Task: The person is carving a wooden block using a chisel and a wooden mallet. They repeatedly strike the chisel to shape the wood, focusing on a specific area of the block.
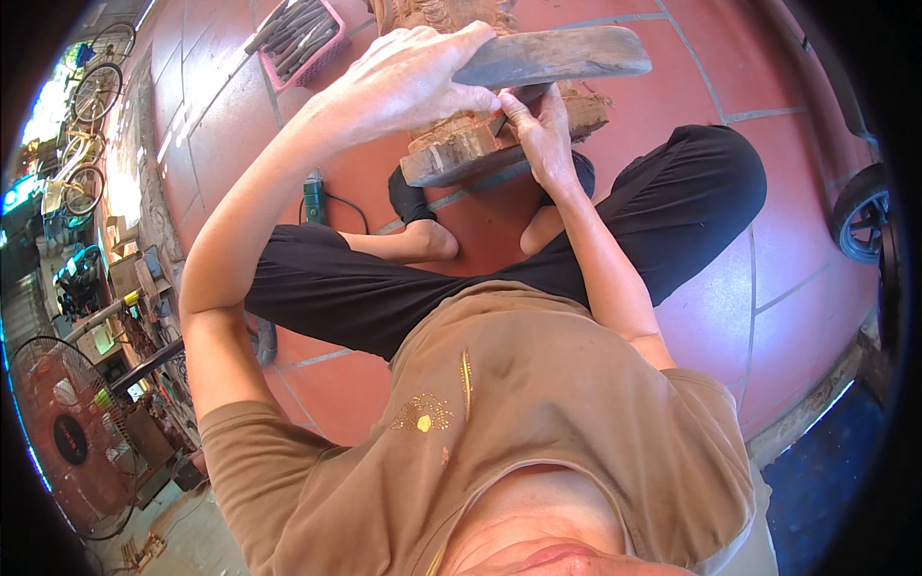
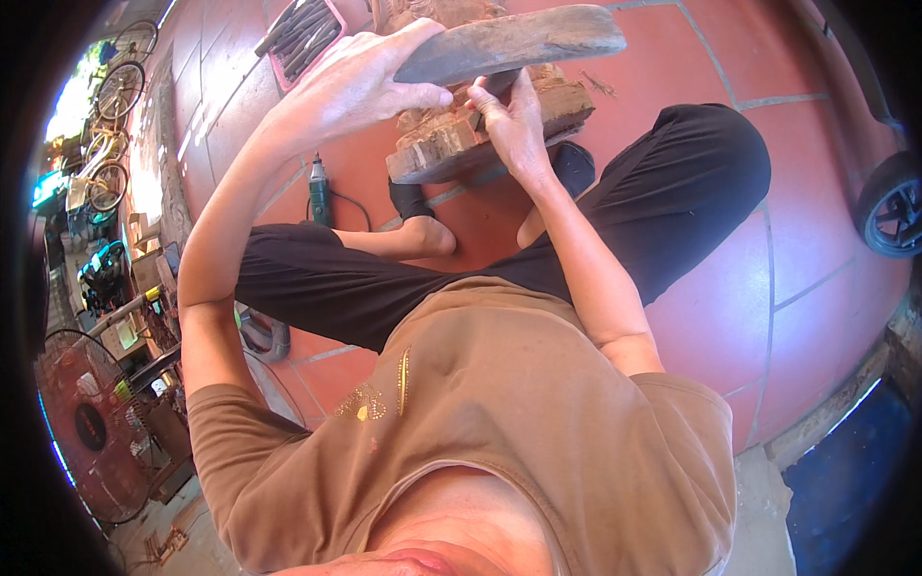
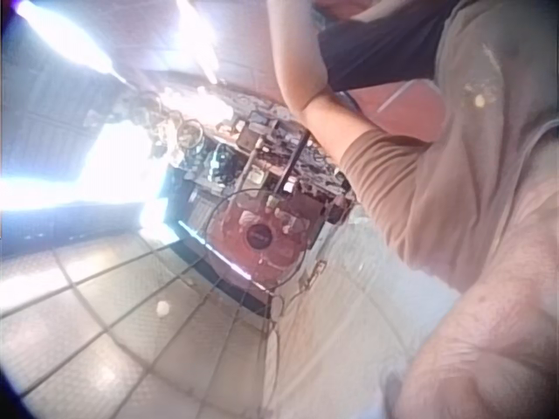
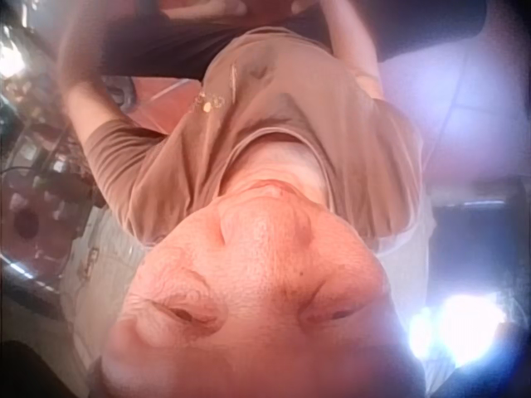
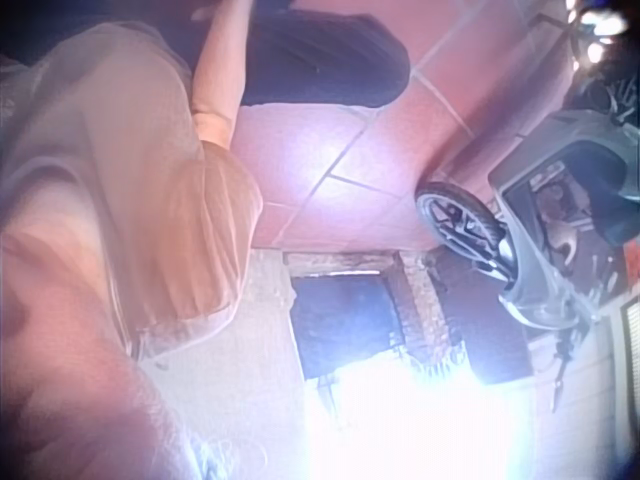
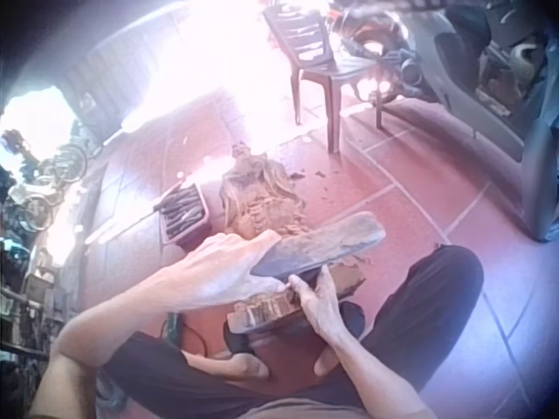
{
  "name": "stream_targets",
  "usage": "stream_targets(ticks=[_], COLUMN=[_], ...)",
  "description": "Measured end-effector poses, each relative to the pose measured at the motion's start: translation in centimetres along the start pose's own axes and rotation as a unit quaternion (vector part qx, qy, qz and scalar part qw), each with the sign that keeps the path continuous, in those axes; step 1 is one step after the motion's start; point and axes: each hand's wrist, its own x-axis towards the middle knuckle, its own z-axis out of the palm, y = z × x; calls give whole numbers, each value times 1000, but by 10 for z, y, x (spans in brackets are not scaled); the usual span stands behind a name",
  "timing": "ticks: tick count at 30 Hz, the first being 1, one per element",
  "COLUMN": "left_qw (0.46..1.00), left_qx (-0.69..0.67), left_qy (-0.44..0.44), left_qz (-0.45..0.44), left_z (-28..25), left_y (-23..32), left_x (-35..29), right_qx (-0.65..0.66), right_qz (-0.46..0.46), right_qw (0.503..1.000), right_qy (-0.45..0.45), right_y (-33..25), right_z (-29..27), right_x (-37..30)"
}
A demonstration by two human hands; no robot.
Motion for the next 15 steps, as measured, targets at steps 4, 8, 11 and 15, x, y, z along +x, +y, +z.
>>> stream_targets(ticks=[4,8,11,15], left_qw=[996,967,996,999], left_qx=[-86,-31,37,-12], left_qy=[5,218,-49,12], left_qz=[-9,130,-64,-40], left_z=[-38,0,-13,-9], left_y=[30,1,10,1], left_x=[1,2,-3,-10], right_qx=[-25,-20,5,14], right_qz=[-35,-5,-33,-40], right_qw=[999,1000,999,999], right_qy=[-25,-6,-1,1], right_y=[11,-3,8,6], right_z=[-4,7,2,-1], right_x=[0,-8,-4,0])
